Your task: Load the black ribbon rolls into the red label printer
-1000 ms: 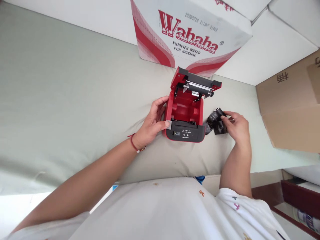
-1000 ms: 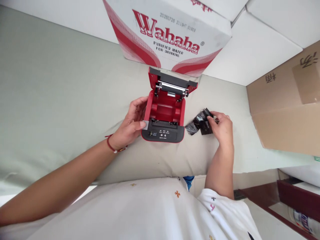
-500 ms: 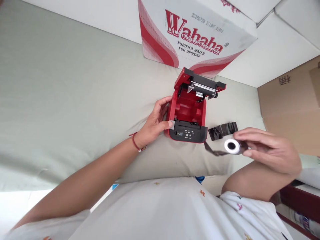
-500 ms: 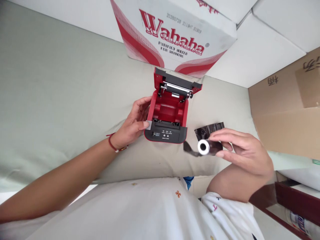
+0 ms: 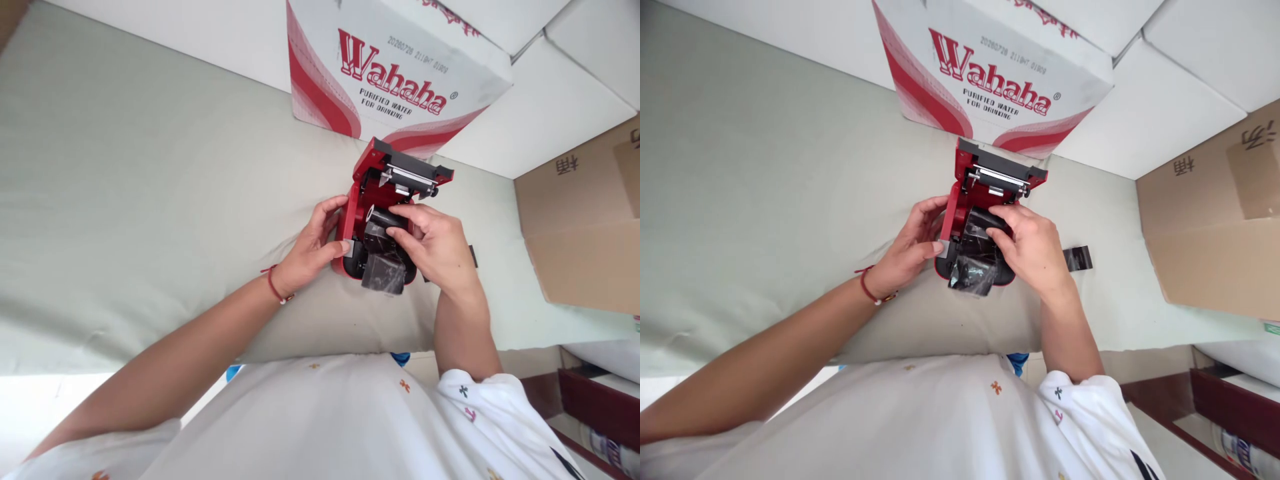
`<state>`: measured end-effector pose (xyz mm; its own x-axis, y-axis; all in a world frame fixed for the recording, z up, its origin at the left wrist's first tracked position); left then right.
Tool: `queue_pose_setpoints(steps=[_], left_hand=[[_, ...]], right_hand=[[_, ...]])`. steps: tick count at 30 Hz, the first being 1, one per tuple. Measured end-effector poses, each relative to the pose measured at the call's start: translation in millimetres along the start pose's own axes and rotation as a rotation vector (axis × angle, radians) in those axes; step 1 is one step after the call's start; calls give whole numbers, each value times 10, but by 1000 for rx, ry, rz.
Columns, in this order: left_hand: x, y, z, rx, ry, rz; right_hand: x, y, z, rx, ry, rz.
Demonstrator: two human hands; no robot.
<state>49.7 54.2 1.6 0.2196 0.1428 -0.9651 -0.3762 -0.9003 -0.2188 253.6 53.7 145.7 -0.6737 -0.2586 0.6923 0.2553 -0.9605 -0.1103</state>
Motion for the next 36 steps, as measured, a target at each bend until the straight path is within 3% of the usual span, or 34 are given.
queue_pose_setpoints(steps=[7, 11, 16, 20, 23, 25, 28, 31, 36], left_hand=[[14, -2, 1, -3, -14, 0], [-6, 1, 2, -9, -13, -2], [-39, 22, 13, -23, -41, 0], [-62, 71, 8, -60, -125, -41], [-183, 152, 57, -205, -349, -129], [-382, 246, 76, -346, -591, -246], [-744, 424, -87, -453, -930, -494], [-951, 559, -397, -374, -1091, -685], [-996, 578, -721, -247, -1274, -725]], right_hand=[[-162, -195, -125, -105, 229, -44], [-99, -154, -114, -118, 141, 26], [269, 213, 17, -68, -155, 299], [381, 588, 53, -75, -51, 419], [342, 804, -6, -110, 19, 455], [299, 900, -51, -146, 34, 455], [256, 978, -97, -196, 56, 452], [230, 999, -109, -207, 73, 462], [182, 958, -38, -164, -1, 460]])
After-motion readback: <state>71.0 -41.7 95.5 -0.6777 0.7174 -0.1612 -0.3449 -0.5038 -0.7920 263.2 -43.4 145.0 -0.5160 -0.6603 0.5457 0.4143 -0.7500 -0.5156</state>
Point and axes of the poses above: each hand's wrist, its own y-axis away from the middle knuckle, its own z-axis out of the back of the hand, x = y × z, the point moved 8 cm from there along -y, towards the middle knuckle, and after that the axes turned 13 degrees about -y, right-handed, at the moved point
